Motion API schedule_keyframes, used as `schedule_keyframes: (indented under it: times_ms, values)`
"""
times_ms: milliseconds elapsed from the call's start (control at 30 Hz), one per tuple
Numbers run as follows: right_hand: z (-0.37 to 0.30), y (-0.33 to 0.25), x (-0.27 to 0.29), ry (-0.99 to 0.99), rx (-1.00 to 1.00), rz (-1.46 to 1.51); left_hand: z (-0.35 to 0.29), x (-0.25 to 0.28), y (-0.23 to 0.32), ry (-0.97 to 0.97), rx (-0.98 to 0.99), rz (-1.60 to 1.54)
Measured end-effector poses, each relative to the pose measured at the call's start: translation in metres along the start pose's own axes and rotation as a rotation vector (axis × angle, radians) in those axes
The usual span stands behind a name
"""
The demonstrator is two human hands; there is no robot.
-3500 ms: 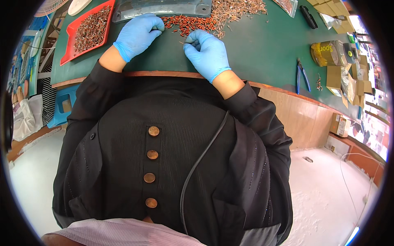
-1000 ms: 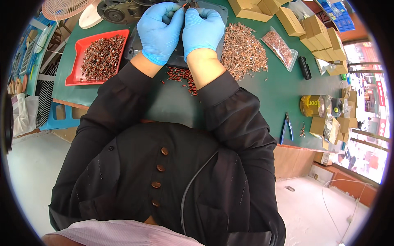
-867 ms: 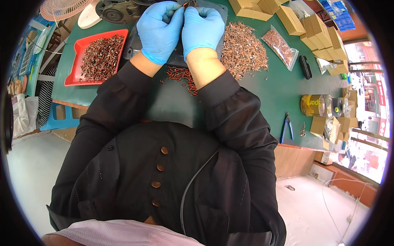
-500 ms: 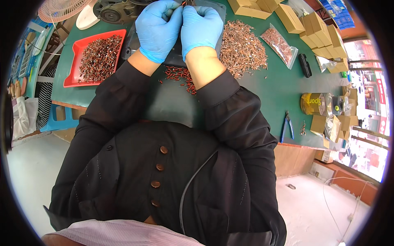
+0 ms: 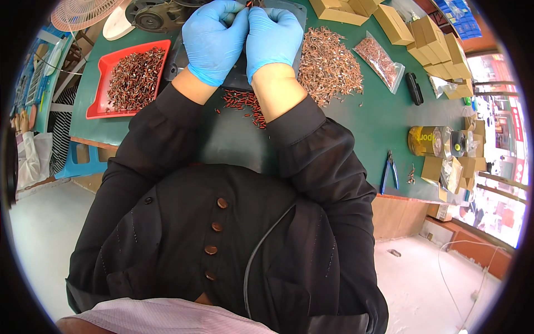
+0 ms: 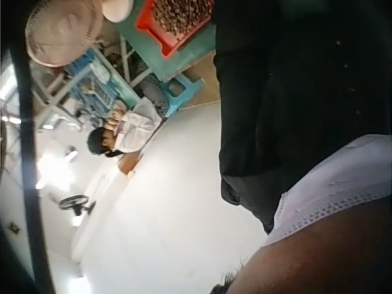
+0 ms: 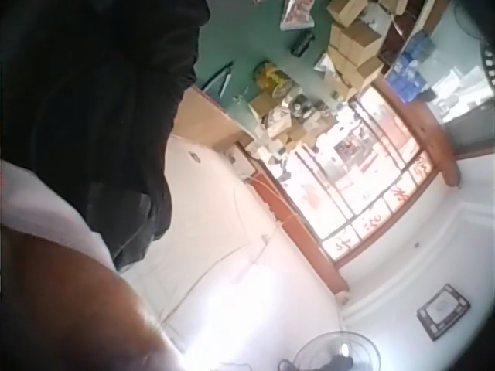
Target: Assemble small electronic components using a manual press at a workstation.
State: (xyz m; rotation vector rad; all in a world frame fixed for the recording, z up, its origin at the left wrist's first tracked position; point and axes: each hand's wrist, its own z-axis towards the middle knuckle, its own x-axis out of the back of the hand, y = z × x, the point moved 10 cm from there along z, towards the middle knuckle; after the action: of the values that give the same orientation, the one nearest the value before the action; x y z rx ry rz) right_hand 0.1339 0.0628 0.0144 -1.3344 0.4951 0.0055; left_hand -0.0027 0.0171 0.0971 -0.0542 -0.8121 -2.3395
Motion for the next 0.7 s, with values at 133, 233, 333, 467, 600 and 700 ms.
schedule_keyframes:
  times_ms: [133, 233, 333, 467, 600, 700]
  values:
    - [-0.001, 0.001, 0.0, 0.002, -0.008, 0.02, 0.001, -0.001, -0.001, -0.017, 0.015, -0.001]
    - [0.0, 0.002, 0.002, 0.001, -0.007, 0.016, 0.0, -0.002, 0.001, -0.026, 0.014, 0.002]
    - [-0.002, 0.0, 0.001, -0.01, 0.0, 0.028, 0.0, 0.001, 0.003, -0.009, -0.004, 0.025]
    - [-0.022, 0.004, -0.003, -0.066, -0.157, 0.168, -0.012, 0.028, 0.017, 0.259, -0.333, -0.284]
    - [-0.046, -0.014, 0.024, -0.057, -0.098, 0.086, -0.02, 0.019, -0.008, -0.067, 0.236, -0.304]
    - [-0.072, -0.013, 0.052, -0.07, -0.156, 0.013, -0.049, 0.019, -0.026, -0.214, 0.57, -0.754]
